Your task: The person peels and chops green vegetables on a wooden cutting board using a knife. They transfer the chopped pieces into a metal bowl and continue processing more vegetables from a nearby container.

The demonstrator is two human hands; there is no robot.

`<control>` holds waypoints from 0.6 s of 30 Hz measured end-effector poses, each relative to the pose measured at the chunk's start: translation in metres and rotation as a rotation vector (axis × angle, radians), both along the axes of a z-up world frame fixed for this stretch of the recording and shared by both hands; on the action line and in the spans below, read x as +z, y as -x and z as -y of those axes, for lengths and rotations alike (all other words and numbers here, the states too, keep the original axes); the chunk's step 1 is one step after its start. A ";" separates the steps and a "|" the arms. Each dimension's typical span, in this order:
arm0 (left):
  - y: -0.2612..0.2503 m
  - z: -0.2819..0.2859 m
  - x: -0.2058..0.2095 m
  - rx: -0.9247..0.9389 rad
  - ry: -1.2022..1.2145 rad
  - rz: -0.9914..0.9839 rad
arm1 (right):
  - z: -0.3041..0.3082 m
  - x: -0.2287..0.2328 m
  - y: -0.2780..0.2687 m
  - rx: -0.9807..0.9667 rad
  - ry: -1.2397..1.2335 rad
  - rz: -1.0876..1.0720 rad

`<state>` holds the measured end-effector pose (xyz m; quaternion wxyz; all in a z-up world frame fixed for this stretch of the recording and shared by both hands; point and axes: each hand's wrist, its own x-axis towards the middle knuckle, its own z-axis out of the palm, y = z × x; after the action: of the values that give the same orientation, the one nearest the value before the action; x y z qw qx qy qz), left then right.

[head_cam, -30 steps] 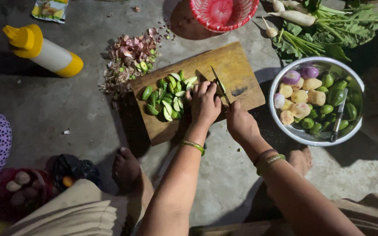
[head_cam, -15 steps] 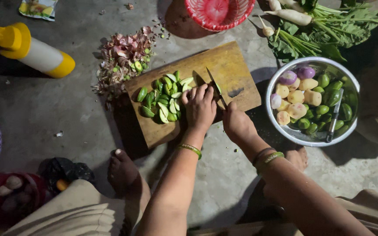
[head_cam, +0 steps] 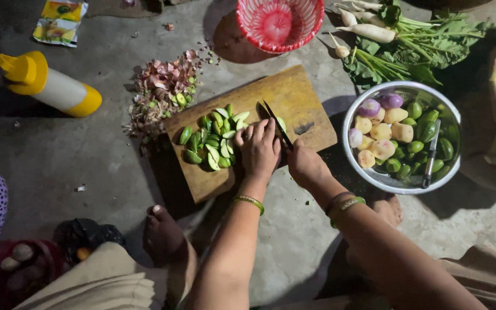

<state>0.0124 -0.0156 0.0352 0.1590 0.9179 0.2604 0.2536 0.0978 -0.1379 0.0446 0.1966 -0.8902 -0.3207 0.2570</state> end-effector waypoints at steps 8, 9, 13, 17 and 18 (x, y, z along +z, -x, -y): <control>0.000 0.003 -0.003 0.018 -0.038 0.024 | 0.020 0.013 0.020 -0.069 0.083 -0.033; 0.002 0.004 -0.002 0.013 -0.035 0.028 | 0.025 0.013 0.023 -0.059 0.073 -0.029; 0.005 0.006 0.004 -0.006 -0.044 0.040 | 0.035 0.025 0.030 -0.056 0.082 -0.042; 0.003 0.008 0.007 -0.004 -0.055 0.022 | 0.035 0.057 0.033 -0.032 0.079 -0.024; 0.004 0.008 0.007 -0.004 -0.056 0.015 | 0.035 0.066 0.034 -0.077 0.156 -0.125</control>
<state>0.0087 -0.0240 0.0419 0.1357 0.9206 0.2501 0.2674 0.0641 -0.1725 0.1107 0.1563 -0.8967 -0.2524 0.3284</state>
